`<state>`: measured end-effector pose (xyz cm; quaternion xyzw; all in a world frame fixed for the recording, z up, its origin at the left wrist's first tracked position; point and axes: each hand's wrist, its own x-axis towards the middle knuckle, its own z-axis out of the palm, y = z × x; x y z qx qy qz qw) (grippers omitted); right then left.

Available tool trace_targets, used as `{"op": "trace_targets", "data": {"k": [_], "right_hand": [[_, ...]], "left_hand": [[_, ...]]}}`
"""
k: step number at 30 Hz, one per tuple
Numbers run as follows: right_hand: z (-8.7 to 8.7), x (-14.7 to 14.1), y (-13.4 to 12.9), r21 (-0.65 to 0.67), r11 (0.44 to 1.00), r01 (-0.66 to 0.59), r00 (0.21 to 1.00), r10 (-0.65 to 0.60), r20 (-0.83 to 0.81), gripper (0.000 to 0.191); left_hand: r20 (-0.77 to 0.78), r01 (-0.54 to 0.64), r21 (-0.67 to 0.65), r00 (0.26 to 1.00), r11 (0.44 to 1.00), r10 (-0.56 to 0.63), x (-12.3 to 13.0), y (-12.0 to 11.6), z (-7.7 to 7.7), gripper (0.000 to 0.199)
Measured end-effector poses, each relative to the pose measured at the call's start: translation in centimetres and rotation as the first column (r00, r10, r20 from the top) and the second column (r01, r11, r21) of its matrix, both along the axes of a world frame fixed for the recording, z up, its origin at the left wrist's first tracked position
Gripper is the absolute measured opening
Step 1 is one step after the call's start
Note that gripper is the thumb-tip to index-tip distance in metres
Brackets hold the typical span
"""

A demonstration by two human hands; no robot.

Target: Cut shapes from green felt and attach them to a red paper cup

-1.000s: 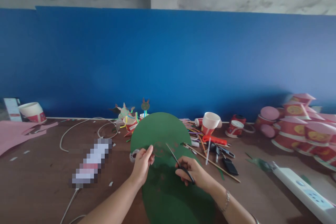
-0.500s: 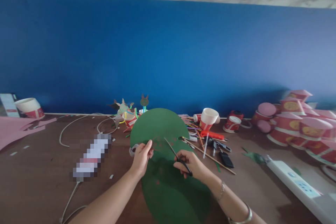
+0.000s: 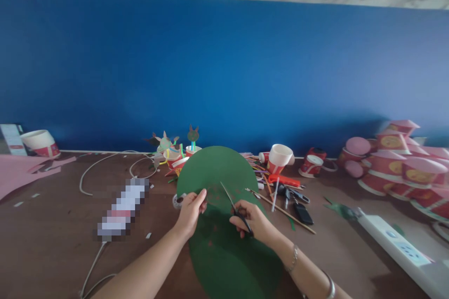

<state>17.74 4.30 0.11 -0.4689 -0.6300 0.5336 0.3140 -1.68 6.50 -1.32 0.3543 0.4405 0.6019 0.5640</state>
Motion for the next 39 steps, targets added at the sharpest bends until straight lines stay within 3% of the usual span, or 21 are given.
{"op": "trace_targets", "data": {"k": [8,15,20,29,39], "right_hand": [[0.5,-0.2,-0.1,-0.021,1.000,-0.006,1.000,0.007,0.021,0.033],[1.7,2.7,0.3,-0.175,0.971,-0.161,0.983,0.174,0.057,0.028],[2.8,3.6,0.5,-0.105,0.992,-0.072,0.997,0.069,-0.035,0.031],[1.9,2.4,0.5,-0.060,0.998,-0.021,0.997,0.017,-0.072,0.036],[1.7,2.2,0.5,-0.025,0.999,0.047,0.998,-0.048,-0.043,0.032]], "left_hand": [[0.040,0.000,-0.012,0.999,1.000,0.001,0.1,0.0,0.0,0.041],[0.179,-0.167,0.015,0.970,0.986,0.162,-0.4,0.8,-0.1,0.043],[0.075,-0.217,0.059,0.974,0.974,0.213,-0.6,1.0,-0.5,0.042],[-0.113,-0.087,0.055,0.989,0.995,0.093,-0.2,0.3,-0.4,0.041],[-0.089,-0.080,0.051,0.992,0.995,0.085,-0.1,0.4,-0.6,0.041]]}}
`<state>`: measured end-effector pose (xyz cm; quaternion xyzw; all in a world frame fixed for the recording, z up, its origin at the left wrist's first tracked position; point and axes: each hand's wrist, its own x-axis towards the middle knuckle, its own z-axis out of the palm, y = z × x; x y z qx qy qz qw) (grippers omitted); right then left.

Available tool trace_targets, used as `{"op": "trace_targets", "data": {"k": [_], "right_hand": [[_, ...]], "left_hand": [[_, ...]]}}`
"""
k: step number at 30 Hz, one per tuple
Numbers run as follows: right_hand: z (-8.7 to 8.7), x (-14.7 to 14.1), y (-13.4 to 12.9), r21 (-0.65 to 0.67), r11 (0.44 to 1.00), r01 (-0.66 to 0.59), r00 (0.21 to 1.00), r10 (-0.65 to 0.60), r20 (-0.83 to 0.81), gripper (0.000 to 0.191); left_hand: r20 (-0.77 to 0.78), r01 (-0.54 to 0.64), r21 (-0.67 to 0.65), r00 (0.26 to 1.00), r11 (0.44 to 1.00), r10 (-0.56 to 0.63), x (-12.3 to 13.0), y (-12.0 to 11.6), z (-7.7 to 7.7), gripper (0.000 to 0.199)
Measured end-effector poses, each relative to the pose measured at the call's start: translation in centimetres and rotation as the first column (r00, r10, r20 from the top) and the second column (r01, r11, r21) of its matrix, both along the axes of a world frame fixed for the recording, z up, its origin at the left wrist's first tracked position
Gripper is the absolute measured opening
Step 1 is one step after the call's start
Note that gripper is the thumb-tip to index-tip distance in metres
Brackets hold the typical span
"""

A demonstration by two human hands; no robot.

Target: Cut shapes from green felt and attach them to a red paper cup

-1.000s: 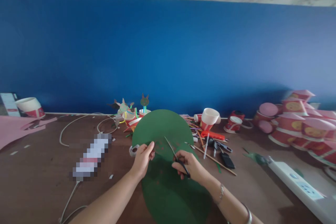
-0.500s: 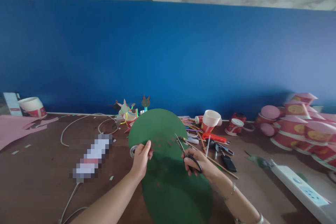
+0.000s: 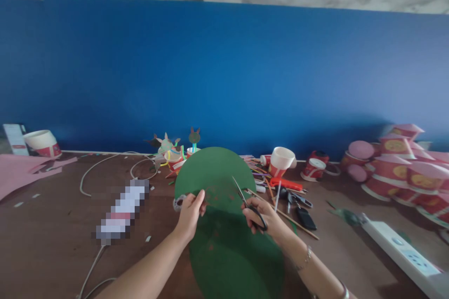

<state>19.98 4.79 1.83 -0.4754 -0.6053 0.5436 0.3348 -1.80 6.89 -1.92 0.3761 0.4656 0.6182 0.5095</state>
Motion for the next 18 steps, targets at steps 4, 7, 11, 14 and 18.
{"op": "trace_targets", "data": {"k": [4,7,11,14,18], "right_hand": [[-0.02,-0.05,0.04,0.007,1.000,0.013,1.000,-0.013,0.002,0.032],[0.13,-0.09,0.11,0.014,1.000,0.014,1.000,-0.015,0.011,0.034],[0.29,-0.09,0.16,0.025,0.999,0.031,0.999,-0.032,0.034,0.036],[0.19,-0.08,0.19,0.024,0.999,0.021,0.998,-0.023,0.062,0.035],[0.08,-0.34,0.08,0.007,1.000,0.020,0.994,-0.021,0.108,0.034]], "left_hand": [[-0.002,-0.015,-0.007,1.000,1.000,0.015,-0.02,-0.02,0.09,0.042],[0.015,-0.015,0.004,1.000,1.000,0.015,-0.08,0.01,0.05,0.041],[0.033,-0.015,-0.001,0.999,1.000,0.015,-0.17,0.13,-0.18,0.042],[0.015,-0.036,-0.015,0.999,0.999,0.036,-0.23,0.15,-0.10,0.043],[-0.020,-0.104,-0.031,0.994,0.994,0.103,-0.35,0.01,0.55,0.046]]}}
